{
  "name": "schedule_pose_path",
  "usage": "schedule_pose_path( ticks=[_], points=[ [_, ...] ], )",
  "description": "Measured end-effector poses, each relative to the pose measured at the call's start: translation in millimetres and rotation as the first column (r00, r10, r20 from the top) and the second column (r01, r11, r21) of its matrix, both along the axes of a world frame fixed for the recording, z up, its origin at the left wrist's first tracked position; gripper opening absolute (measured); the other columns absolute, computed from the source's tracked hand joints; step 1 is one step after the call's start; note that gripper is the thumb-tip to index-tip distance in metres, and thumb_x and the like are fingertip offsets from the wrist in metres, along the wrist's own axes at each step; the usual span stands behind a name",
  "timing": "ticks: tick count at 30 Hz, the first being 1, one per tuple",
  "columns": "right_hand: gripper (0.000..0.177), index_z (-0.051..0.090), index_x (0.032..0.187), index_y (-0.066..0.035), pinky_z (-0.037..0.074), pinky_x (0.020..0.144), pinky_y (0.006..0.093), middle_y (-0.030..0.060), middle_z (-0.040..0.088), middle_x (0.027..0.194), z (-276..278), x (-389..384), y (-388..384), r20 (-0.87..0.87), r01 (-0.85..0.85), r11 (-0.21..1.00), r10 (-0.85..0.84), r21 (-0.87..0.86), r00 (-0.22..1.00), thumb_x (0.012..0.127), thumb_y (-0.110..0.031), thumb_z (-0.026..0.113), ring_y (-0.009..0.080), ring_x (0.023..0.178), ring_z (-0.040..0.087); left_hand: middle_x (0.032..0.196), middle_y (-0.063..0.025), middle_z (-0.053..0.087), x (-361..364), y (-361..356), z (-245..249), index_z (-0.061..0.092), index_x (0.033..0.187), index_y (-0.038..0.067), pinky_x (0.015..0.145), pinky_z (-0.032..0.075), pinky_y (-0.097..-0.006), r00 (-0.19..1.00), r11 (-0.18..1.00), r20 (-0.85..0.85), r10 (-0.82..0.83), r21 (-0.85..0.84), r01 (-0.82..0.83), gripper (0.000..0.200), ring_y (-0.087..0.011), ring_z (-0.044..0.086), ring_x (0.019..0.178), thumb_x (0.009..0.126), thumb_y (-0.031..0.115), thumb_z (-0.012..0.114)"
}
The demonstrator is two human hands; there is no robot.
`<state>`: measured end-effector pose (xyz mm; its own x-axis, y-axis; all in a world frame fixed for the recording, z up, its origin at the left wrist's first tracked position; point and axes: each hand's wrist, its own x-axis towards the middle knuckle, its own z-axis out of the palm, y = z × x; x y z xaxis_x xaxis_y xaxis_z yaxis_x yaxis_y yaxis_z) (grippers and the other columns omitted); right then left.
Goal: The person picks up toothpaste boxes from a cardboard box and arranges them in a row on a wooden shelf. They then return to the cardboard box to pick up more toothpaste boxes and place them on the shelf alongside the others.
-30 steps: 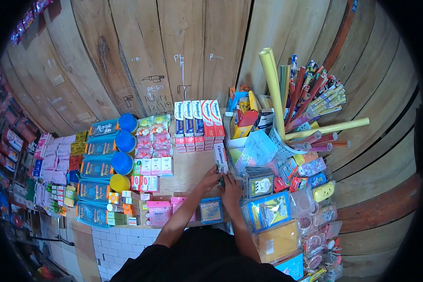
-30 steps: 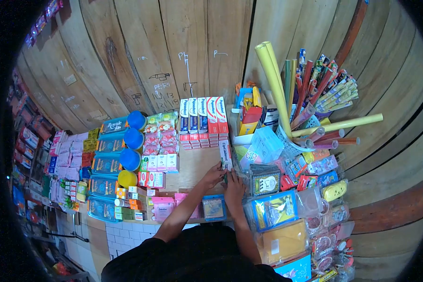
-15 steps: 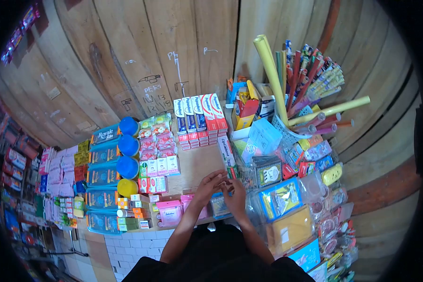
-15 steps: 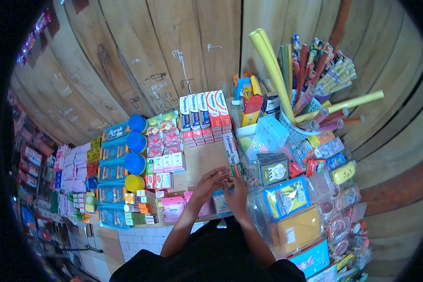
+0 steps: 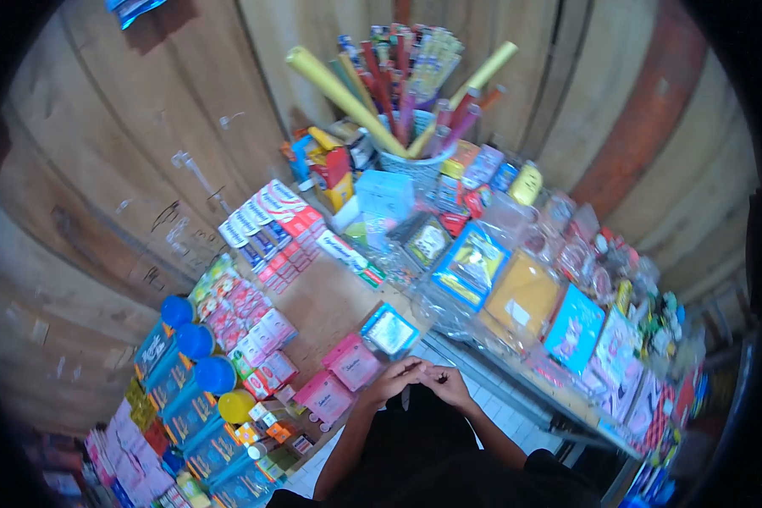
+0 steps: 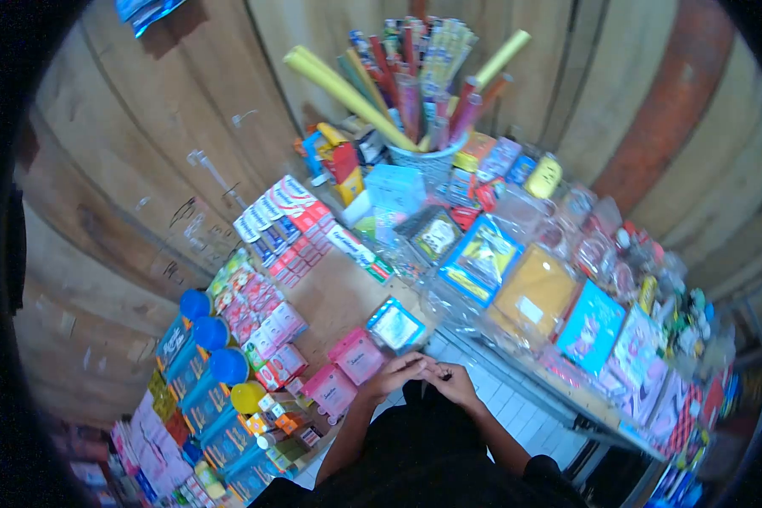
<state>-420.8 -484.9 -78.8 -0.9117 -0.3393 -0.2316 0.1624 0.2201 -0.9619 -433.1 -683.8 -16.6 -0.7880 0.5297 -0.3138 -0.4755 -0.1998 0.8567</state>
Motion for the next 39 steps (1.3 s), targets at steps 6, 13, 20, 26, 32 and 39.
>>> schedule_pose_path(
  ticks=[6,13,20,26,32,39],
  points=[
    [0.066,0.071,0.089,-0.008,0.052,0.078,0.0385,0.0132,0.07,0.087,-34,93,59,0.262,-0.15,0.814,-0.003,0.561,0.965,0.074,-0.072,0.065,0.0286,0.085,0.068,0.105,-0.0078,0.064,32,55,-96,0.06,0.114,0.001,0.09,0.045,-0.0273,0.871,0.858,-0.057,-0.488,-0.213,0.467,0.039,-0.0119,0.058,0.103,0.1,0.036,0.053],
    [0.091,0.069,0.106,0.0,0.049,0.092,0.0401,0.0205,0.067,0.11,-143,241,105,0.522,0.177,0.815,-0.503,0.552,0.689,0.064,-0.081,0.064,0.0333,0.109,0.062,0.084,-0.0068,0.069,49,99,-155,0.062,0.107,0.0,0.067,0.05,-0.028,0.67,0.587,0.124,-0.732,-0.384,0.713,0.044,-0.0138,0.065,0.072,0.095,0.043,0.059],
    [0.075,0.069,0.107,-0.005,0.05,0.091,0.0397,0.0173,0.069,0.108,-172,388,112,0.504,0.406,0.684,-0.725,0.606,0.469,0.069,-0.069,0.069,0.0317,0.106,0.064,0.075,-0.0074,0.068,70,106,-296,0.065,0.095,0.0,0.05,0.049,-0.0326,0.419,0.211,0.22,-0.881,-0.61,0.764,0.044,-0.0168,0.062,0.057,0.091,0.043,0.06],
    [0.058,0.069,0.096,-0.008,0.051,0.087,0.0387,0.0158,0.071,0.099,-185,510,87,0.454,0.613,0.457,-0.874,0.645,0.173,0.069,-0.06,0.073,0.0309,0.098,0.066,0.06,-0.0078,0.059,115,121,-279,0.064,0.078,0.001,0.049,0.047,-0.034,0.282,-0.163,0.416,-0.864,-0.763,0.626,0.049,-0.0196,0.059,0.053,0.092,0.047,0.057],
    [0.059,0.067,0.106,-0.003,0.049,0.093,0.0402,0.0171,0.068,0.111,-203,589,46,0.525,0.688,0.3,-0.84,0.66,-0.137,0.074,-0.054,0.07,0.0322,0.106,0.064,0.076,-0.0156,0.068,145,158,-305,0.066,0.093,-0.006,0.056,0.052,-0.0363,0.284,-0.124,0.406,-0.869,-0.733,0.668,0.057,-0.0236,0.065,0.061,0.091,0.05,0.057],
    [0.05,0.07,0.097,-0.008,0.05,0.091,0.0412,0.0184,0.068,0.107,-204,600,26,0.493,0.788,0.105,-0.827,0.607,-0.27,0.075,-0.053,0.069,0.0333,0.104,0.064,0.089,-0.0165,0.07,172,243,-333,0.064,0.103,-0.01,0.069,0.053,-0.0342,0.085,-0.135,0.276,-0.957,-0.686,0.715,0.058,-0.0208,0.066,0.078,0.09,0.046,0.061]
  ],
)
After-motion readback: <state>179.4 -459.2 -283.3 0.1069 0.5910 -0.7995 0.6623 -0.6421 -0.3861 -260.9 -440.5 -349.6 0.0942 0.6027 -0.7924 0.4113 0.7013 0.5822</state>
